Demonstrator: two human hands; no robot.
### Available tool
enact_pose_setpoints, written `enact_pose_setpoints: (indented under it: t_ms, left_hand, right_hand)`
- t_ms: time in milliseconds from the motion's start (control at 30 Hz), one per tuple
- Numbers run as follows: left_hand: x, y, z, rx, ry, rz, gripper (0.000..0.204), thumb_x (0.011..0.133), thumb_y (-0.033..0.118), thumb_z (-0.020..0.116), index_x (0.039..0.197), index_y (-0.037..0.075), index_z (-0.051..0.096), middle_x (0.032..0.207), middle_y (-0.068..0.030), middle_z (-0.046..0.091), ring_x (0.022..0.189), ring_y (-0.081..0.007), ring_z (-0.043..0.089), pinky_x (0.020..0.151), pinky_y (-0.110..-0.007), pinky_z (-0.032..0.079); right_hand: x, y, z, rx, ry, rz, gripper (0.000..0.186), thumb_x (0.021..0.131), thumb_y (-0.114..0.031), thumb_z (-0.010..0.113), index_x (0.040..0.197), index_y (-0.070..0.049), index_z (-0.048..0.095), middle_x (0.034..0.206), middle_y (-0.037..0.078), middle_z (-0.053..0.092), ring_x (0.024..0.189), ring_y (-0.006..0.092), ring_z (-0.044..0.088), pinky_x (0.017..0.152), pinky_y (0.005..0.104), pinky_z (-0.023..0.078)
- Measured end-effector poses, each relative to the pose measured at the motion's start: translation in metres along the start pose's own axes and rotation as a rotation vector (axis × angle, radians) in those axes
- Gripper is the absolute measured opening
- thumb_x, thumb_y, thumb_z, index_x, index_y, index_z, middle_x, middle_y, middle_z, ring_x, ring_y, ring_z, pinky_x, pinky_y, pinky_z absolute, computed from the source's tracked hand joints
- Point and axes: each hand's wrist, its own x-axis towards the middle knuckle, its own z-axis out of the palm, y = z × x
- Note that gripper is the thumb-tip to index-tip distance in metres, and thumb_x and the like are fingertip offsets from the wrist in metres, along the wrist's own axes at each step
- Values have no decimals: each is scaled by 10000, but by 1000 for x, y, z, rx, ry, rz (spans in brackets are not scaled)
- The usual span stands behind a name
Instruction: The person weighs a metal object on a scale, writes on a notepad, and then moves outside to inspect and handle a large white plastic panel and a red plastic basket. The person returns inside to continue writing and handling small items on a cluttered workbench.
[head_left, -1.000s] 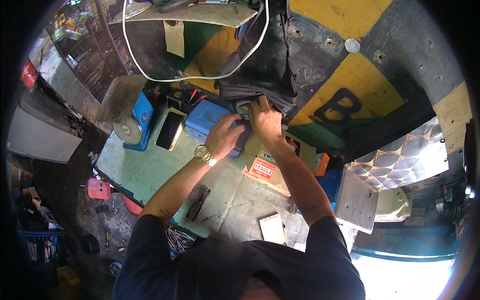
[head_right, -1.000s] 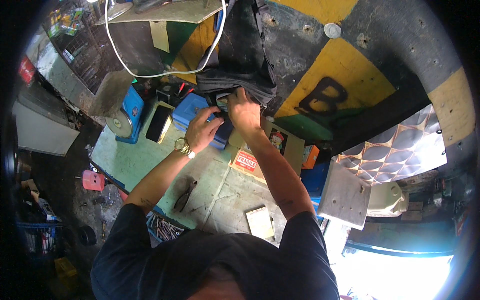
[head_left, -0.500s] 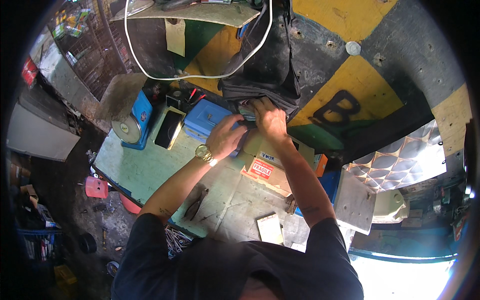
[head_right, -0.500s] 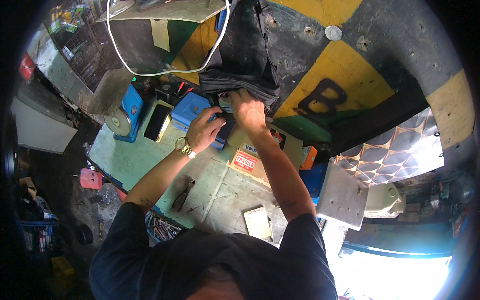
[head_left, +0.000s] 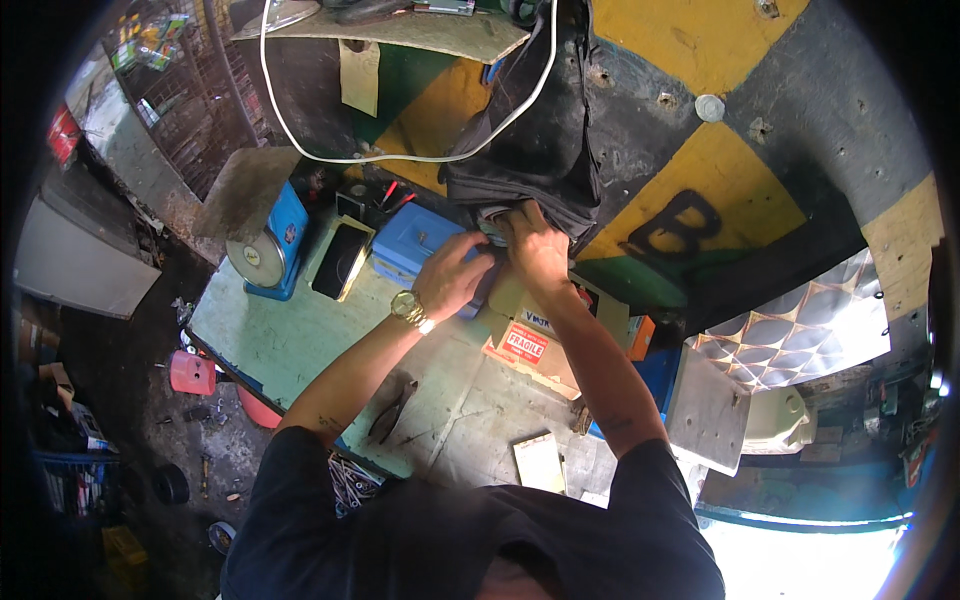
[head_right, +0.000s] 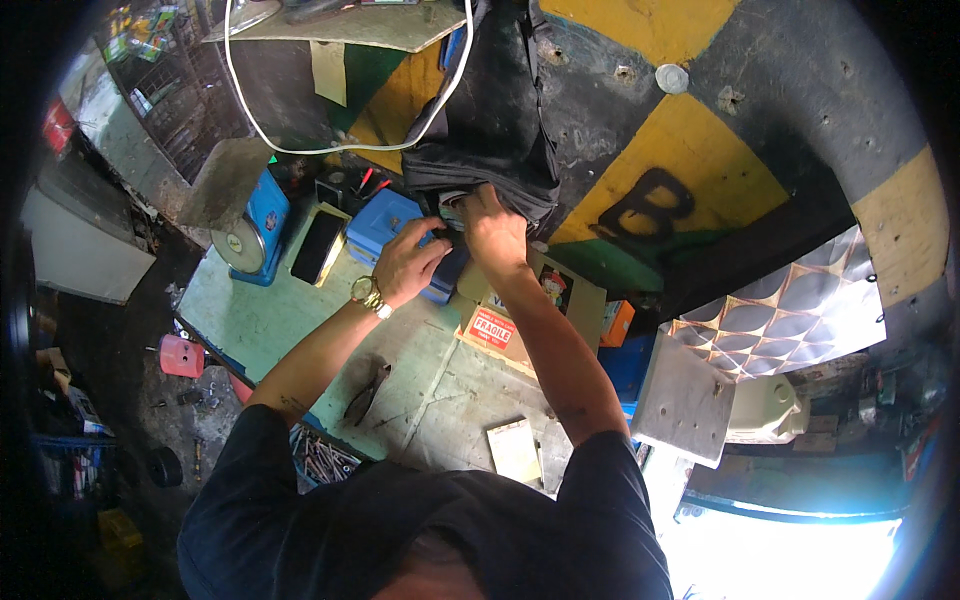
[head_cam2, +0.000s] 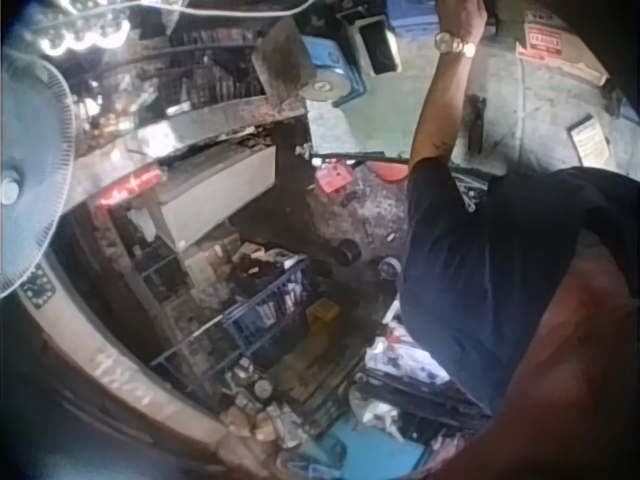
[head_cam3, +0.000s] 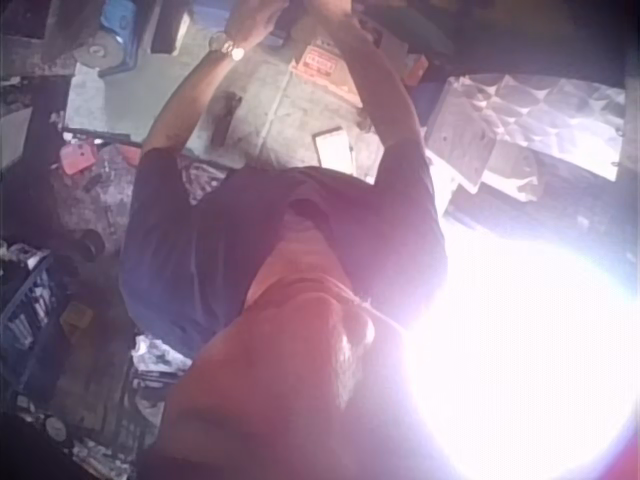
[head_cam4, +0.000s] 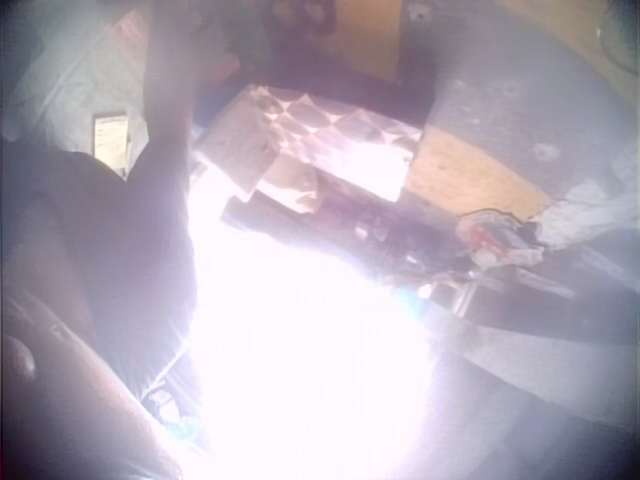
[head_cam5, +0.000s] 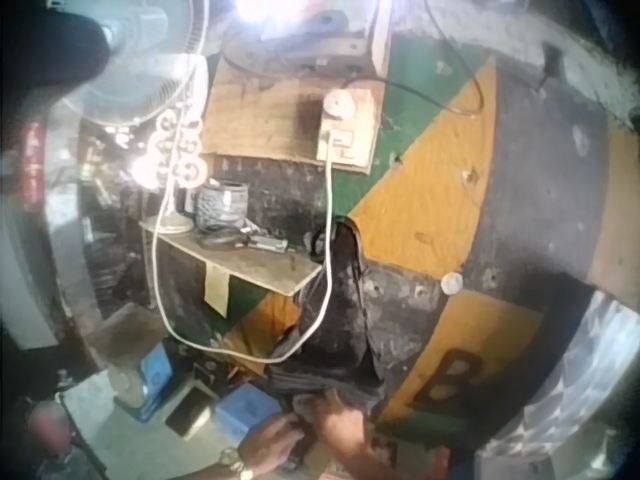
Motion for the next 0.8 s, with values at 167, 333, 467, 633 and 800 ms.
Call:
enact_pose_setpoints:
  t_ms: [167, 333, 467, 633, 800]
  left_hand:
    - [0, -2, 0, -17, -30, -11, 211, 749, 17, 690, 945, 72, 633, 1130, -142, 590, 1024, -331, 592, 841, -403, 530]
    - [4, -1, 0, -25, -25, -11, 210, 755, 14, 679, 948, 70, 618, 1142, -147, 580, 1015, -338, 590, 835, -405, 531]
    - [-1, -7, 2, -16, -41, -47, 211, 800, 68, 675, 1005, 89, 633, 1195, -131, 565, 1057, -331, 570, 846, -423, 513]
    - [14, 17, 0, 357, -155, -96, 519, 822, 251, 703, 1301, 122, 548, 1377, -94, 484, 1235, -334, 431, 943, -493, 388]
    - [22, -28, 16, 544, -313, -197, 700, 815, 350, 700, 1409, 86, 440, 1458, -79, 428, 1281, -368, 376, 980, -550, 333]
  right_hand:
    - [-2, -7, -16, 68, 116, -18, 104, 817, -45, 664, 917, -70, 651, 931, 82, 619, 714, 292, 669, 604, 392, 541]
    - [6, -3, -55, 208, 352, 3, 135, 832, 14, 682, 952, -32, 641, 907, 95, 684, 762, 231, 672, 682, 331, 543]
    - [-14, 1, -84, 761, 592, 638, 332, 914, 0, 626, 1225, -44, 520, 975, 64, 666, 749, 102, 621, 638, 232, 505]
    - [-91, -2, -109, 934, 415, 903, 154, 916, -14, 577, 1065, -2, 617, 761, 18, 601, 545, 63, 498, 481, 212, 405]
    - [-146, -42, -106, 1104, 301, 1028, 109, 914, -55, 548, 992, -18, 615, 719, 16, 580, 521, 90, 520, 453, 225, 399]
